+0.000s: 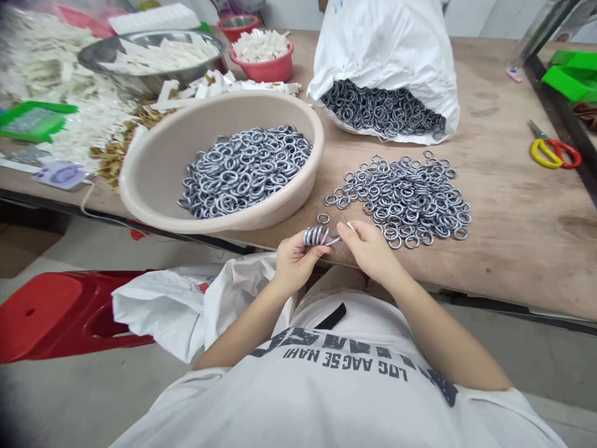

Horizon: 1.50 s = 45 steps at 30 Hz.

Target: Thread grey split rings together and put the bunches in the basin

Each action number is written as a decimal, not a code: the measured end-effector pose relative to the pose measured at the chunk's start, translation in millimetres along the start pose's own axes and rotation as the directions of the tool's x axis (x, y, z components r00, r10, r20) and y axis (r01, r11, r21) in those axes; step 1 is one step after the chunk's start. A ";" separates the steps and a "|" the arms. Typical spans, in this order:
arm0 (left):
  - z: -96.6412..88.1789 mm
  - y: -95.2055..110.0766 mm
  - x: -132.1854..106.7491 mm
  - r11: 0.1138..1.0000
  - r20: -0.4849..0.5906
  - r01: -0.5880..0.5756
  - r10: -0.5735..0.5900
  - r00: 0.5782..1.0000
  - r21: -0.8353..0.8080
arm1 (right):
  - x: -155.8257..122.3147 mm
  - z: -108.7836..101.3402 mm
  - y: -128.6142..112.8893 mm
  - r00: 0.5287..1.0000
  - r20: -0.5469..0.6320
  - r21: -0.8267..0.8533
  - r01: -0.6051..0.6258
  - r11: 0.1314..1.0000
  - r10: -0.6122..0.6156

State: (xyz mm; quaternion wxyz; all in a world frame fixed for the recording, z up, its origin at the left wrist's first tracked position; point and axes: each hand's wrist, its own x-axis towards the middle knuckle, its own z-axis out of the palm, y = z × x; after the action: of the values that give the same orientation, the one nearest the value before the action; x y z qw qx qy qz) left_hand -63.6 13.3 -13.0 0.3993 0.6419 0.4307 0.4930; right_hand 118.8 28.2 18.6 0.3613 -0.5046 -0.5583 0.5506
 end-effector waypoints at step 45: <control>-13.1 -9.2 -9.3 0.963 -0.352 0.122 -0.203 0.914 -0.241 | 39.3 9.8 -10.9 0.963 0.091 -0.943 0.166 0.290 -0.253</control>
State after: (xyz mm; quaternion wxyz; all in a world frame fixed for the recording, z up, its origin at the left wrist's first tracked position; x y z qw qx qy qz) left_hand -79.2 8.5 -21.8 0.4163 0.4514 0.4954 0.6144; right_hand 98.6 64.8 21.9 0.0893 -0.5627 -0.8203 0.0509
